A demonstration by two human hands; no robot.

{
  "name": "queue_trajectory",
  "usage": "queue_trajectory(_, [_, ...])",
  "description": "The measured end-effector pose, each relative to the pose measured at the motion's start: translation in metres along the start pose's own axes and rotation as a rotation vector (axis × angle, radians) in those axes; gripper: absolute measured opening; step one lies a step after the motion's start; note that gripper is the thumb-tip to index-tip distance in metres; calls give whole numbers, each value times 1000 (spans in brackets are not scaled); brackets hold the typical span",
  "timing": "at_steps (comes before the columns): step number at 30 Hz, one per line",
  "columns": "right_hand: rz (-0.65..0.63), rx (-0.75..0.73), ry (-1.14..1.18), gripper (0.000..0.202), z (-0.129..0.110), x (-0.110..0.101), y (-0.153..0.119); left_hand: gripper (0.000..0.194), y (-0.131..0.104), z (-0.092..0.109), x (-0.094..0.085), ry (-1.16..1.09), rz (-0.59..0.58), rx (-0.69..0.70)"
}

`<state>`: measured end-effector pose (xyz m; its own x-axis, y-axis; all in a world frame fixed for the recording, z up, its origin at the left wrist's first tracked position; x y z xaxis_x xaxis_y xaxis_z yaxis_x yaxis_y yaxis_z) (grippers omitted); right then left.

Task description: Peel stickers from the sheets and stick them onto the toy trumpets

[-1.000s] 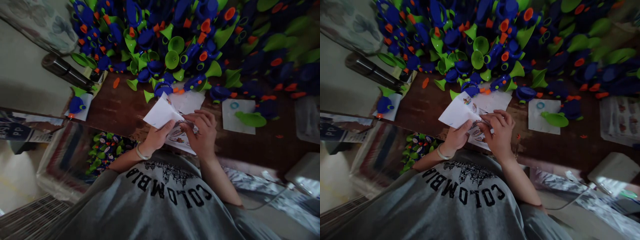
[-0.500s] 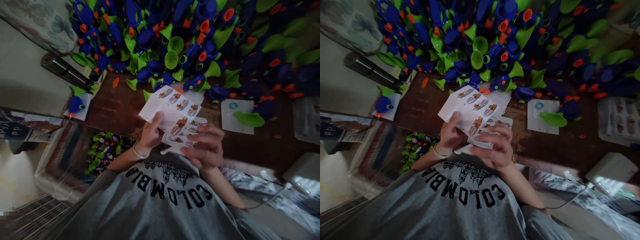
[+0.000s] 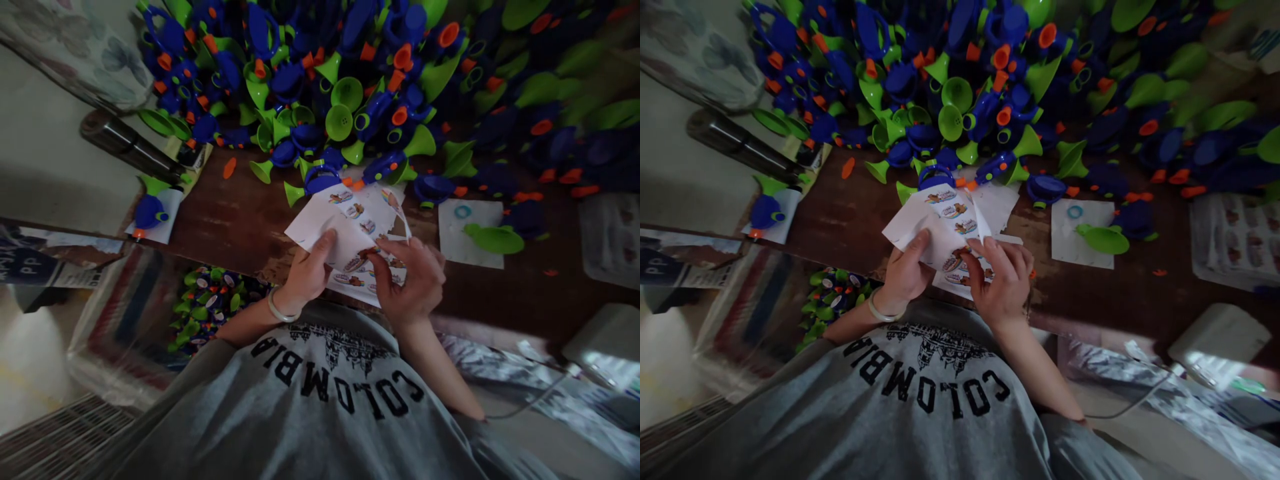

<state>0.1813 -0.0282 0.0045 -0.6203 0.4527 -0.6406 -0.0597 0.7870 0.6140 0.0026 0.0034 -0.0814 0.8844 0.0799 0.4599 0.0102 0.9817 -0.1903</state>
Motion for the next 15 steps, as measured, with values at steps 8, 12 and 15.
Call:
queue_trajectory(8, [-19,42,96,16,3,1,-1,49,0,5,9,45,-72,3])
queue_trajectory(12, [-56,100,185,18,8,2,-3,45,-1,5,11,138,-107,9])
queue_trajectory(15, [-36,11,158,19,0,2,-1,51,1,2,11,128,-73,9])
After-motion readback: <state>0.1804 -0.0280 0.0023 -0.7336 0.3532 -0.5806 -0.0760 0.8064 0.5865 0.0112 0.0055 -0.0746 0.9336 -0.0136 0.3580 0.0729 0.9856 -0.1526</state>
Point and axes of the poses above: each hand's wrist, its own y-axis towards the middle knuckle, its own x-axis out of the palm, z = x × y, the point moved 7 cm from there along y, towards the middle knuckle, and after that the axes turned 4 degrees about -z, right-handed, at the moved point
